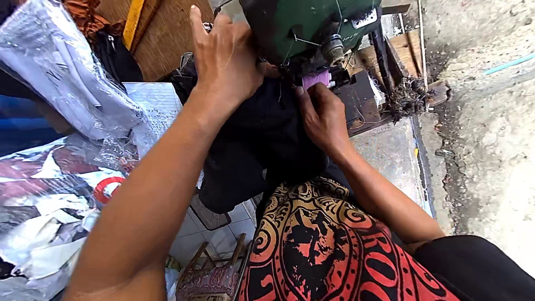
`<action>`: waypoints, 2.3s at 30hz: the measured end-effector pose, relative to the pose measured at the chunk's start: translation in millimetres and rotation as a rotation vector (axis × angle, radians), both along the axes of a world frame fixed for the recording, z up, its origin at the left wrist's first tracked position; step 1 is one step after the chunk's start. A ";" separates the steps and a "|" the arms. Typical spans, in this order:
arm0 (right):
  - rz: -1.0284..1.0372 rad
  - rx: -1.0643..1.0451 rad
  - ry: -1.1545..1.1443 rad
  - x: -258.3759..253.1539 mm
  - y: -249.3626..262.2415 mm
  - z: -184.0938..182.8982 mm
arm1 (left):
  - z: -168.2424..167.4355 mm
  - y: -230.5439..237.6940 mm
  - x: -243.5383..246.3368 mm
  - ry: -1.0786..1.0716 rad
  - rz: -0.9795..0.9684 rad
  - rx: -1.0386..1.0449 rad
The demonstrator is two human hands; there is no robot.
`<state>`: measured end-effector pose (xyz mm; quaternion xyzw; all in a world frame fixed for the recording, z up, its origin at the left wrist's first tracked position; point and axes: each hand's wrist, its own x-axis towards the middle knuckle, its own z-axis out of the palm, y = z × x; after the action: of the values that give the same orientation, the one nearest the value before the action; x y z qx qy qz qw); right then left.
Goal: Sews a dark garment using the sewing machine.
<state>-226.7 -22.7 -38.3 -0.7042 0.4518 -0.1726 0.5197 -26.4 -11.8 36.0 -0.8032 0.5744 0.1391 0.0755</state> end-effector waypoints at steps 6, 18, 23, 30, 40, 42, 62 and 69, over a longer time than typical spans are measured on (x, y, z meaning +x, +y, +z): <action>0.028 0.186 -0.045 -40.6 24.9 7.7 | -11.5 11.3 7.7 0.038 0.071 -0.149; -0.069 0.237 -0.122 -29.0 28.5 7.8 | -29.4 11.6 22.2 0.074 0.013 -0.427; -0.090 0.298 -0.150 -24.4 26.4 9.6 | -29.5 5.7 29.1 0.055 0.048 -0.391; -0.135 0.361 -0.178 -21.2 26.5 6.7 | -26.0 -6.1 37.8 0.044 0.052 -0.356; -0.180 0.360 -0.183 -12.7 26.3 7.7 | -29.9 -9.5 50.6 0.067 0.033 -0.310; -0.209 0.391 -0.209 -8.8 26.1 8.5 | -32.6 -13.5 54.8 0.054 0.035 -0.339; -0.273 0.706 -0.200 -6.9 20.3 17.1 | -39.7 -44.3 83.3 0.008 0.138 -0.296; -0.198 0.586 -0.171 -9.2 20.2 8.6 | -78.1 -42.0 125.2 0.042 0.023 -0.506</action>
<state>-235.9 -2.4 -29.8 -0.4601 0.5035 -0.1435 0.7171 98.8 -53.8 -42.1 -0.7999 0.5831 0.0084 -0.1417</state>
